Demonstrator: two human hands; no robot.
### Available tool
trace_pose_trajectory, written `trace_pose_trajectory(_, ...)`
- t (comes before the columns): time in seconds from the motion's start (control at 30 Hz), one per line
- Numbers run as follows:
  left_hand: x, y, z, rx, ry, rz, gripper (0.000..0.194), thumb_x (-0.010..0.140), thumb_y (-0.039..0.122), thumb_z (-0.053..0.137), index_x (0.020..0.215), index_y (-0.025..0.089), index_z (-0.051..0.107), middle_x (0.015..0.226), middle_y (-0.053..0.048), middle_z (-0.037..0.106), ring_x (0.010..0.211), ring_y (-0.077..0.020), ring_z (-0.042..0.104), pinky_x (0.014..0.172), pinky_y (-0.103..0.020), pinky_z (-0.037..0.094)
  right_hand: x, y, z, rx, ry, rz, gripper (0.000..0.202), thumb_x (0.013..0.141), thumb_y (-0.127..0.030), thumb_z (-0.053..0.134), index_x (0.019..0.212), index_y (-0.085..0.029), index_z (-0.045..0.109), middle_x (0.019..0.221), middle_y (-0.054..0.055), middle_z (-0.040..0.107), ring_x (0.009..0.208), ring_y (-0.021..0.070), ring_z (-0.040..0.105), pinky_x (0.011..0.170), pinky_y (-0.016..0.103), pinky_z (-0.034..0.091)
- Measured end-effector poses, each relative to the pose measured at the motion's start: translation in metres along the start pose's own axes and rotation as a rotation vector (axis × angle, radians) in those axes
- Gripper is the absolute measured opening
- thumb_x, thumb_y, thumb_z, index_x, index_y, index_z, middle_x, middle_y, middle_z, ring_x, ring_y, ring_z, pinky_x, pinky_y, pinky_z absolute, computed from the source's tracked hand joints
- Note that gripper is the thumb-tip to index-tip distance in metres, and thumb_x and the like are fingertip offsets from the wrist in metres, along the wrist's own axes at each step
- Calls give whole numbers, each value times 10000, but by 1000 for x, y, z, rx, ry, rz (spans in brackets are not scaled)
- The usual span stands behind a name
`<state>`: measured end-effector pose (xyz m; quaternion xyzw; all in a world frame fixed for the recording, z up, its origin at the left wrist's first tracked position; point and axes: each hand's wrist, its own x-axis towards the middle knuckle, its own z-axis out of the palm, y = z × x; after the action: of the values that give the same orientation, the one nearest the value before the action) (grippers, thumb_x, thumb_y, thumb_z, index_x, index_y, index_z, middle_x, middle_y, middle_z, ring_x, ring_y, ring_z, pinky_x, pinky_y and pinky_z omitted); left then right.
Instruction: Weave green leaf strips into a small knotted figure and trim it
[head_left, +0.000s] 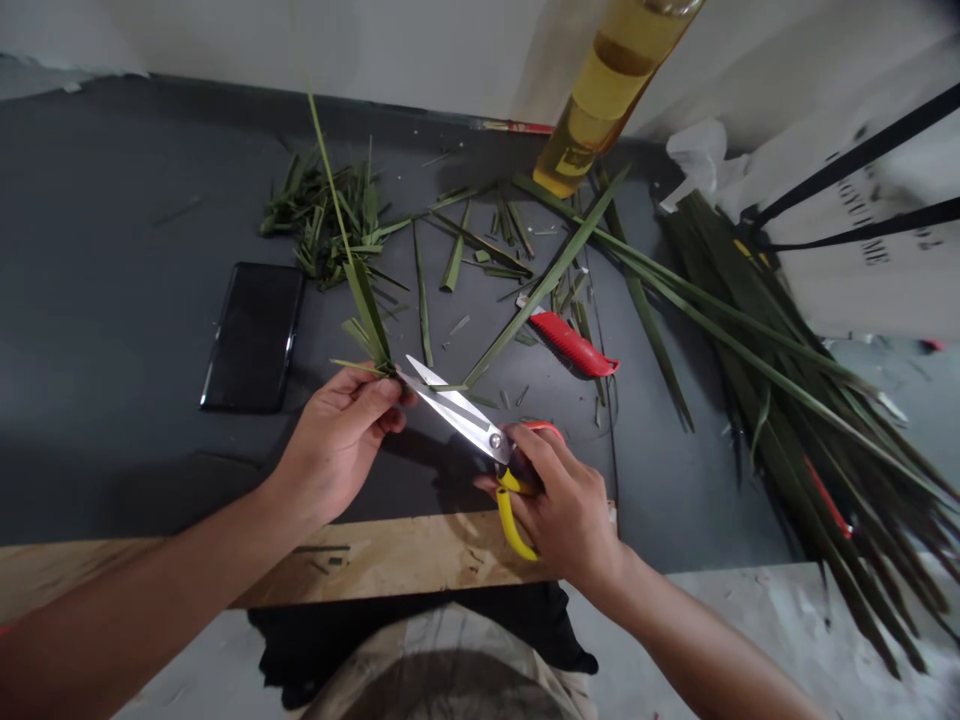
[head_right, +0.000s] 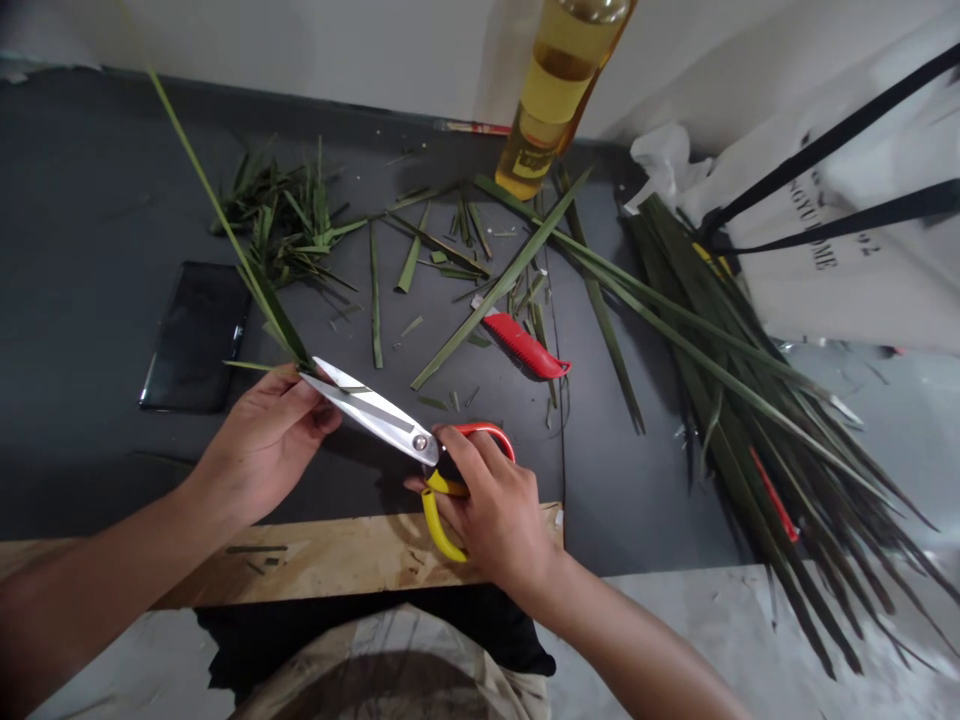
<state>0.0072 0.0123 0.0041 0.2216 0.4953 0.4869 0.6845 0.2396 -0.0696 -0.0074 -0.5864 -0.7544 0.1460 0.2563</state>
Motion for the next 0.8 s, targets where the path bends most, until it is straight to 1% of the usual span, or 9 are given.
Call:
trace_pose_trajectory(0.17, -1, 1, 1, -34, 7, 14, 340, 608, 327, 1015, 776, 202, 748, 835, -2, 746, 744, -139, 677, 590, -229, 495, -4, 0, 1, 22, -24, 13, 344, 976, -348, 666, 1291, -210, 659, 973, 81, 768, 782, 220, 743, 627, 289, 592)
trace_pose_trajectory(0.27, -1, 3, 3, -17, 28, 3, 306, 621, 279, 992, 769, 202, 736, 827, 1, 754, 732, -137, 686, 586, -227, 490, -5, 2, -1, 62, 4, 35, 346, 980, -380, 679, 1289, -227, 662, 996, 81, 779, 792, 216, 746, 634, 282, 583)
trace_pose_trajectory(0.33, -1, 4, 4, -6, 40, -5, 309, 610, 261, 986, 767, 200, 728, 812, -3, 761, 722, -142, 692, 577, -226, 483, -2, 5, -7, 74, 51, 74, 330, 982, -414, 696, 1259, -235, 678, 957, 64, 772, 738, 194, 720, 654, 273, 582)
trace_pose_trajectory(0.43, -1, 4, 4, 20, 34, -17, 327, 595, 255, 988, 764, 193, 715, 784, -12, 770, 713, -147, 701, 569, -221, 473, 7, 16, -26, 54, 88, 127, 327, 987, -474, 704, 1198, -225, 692, 827, 21, 726, 644, 168, 657, 643, 260, 558)
trace_pose_trajectory(0.53, 0, 4, 5, 55, 23, -19, 331, 590, 258, 988, 754, 190, 708, 748, -12, 768, 701, -145, 698, 570, -219, 470, 19, 32, -50, 20, 5, 148, 404, 991, -553, 675, 1225, -225, 666, 858, 22, 719, 679, 175, 668, 630, 260, 538)
trace_pose_trajectory(0.6, 0, 4, 6, 66, 36, -2, 330, 583, 257, 988, 743, 190, 707, 729, -8, 762, 683, -140, 689, 572, -220, 468, 30, 42, -65, -32, -63, 153, 523, 960, -636, 684, 1272, -219, 634, 885, 29, 718, 675, 180, 657, 608, 265, 519)
trace_pose_trajectory(0.63, 1, 4, 6, 71, 45, 11, 328, 581, 255, 986, 734, 190, 704, 724, -6, 759, 676, -139, 685, 571, -223, 465, 36, 47, -71, -74, -51, 145, 573, 935, -680, 691, 1268, -217, 637, 884, 32, 715, 668, 184, 646, 606, 273, 509)
trace_pose_trajectory(0.73, 2, 5, 6, 93, 58, 51, 316, 579, 244, 982, 712, 191, 700, 708, -9, 753, 674, -151, 688, 568, -237, 458, 54, 54, -88, -115, -111, 46, 616, 918, -747, 670, 1234, -219, 697, 877, 43, 715, 659, 179, 622, 630, 285, 501)
trace_pose_trajectory(0.8, 2, 5, 5, 119, 56, 75, 304, 585, 242, 981, 713, 191, 710, 699, -16, 756, 674, -162, 695, 571, -250, 463, 62, 55, -98, -64, -252, -34, 613, 912, -763, 666, 1193, -224, 744, 795, 23, 715, 585, 159, 587, 590, 276, 484)
